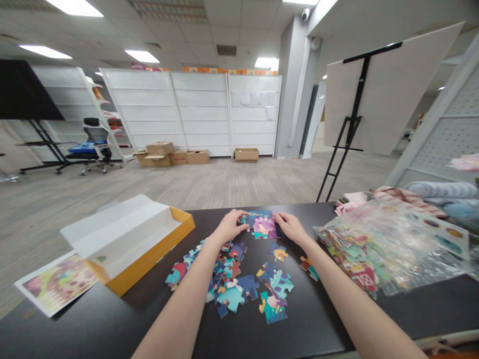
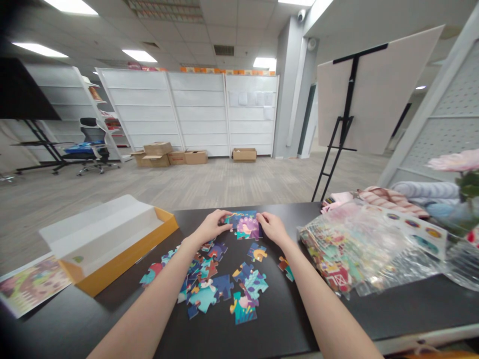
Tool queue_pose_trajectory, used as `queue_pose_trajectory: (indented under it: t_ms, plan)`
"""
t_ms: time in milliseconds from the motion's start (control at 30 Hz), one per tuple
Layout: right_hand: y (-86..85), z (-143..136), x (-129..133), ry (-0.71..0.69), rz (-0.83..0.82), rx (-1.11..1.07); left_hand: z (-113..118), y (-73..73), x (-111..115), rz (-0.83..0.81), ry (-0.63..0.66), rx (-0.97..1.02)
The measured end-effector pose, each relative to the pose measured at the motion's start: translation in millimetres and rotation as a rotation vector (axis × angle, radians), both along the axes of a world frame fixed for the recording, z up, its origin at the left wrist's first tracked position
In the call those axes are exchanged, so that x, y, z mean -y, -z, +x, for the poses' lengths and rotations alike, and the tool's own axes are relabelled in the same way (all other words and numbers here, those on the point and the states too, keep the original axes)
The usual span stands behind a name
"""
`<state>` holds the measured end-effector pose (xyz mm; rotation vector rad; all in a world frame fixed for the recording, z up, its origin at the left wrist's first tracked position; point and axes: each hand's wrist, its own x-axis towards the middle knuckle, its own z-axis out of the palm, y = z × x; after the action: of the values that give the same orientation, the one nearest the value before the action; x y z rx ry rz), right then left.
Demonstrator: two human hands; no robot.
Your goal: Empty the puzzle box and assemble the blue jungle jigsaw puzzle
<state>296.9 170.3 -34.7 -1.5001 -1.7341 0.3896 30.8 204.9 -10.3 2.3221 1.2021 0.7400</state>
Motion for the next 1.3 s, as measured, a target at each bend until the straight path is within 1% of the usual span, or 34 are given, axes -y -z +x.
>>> queue_pose_trajectory:
  t_ms: [333,467,600,767,900,1000,1167,1300]
  plan:
    - [-1.7,0,1,-0.003,-0.003,0.016,-4,0.5,-9,-0.272,-0.023,0.266]
    - [-1.2,0,1,-0.003,0.0,0.019,-3,6.6,-14,-0.287,-0.1,0.372]
    - [-1.4,0,1,-0.004,-0.01,0.039,1,13.3,-16,-0.269,-0.163,0.427]
    - [-0.5,0,0,0.001,-0.032,0.064,5,15.3,-12,-0.223,-0.199,0.419]
    - [-0.1,0,1,0.004,-0.041,0.064,8,15.6,-10,-0.167,-0.202,0.356]
    - [-0.7,-1,1,0.008,-0.037,0.066,9,17.4,-11,-0.125,-0.229,0.311]
    - [-0.7,-1,1,0.002,-0.023,0.071,6,17.1,-14,-0.149,-0.262,0.288]
    - [1.7,-1,1,0.004,-0.02,0.068,8,13.9,-12,-0.158,-0.289,0.256]
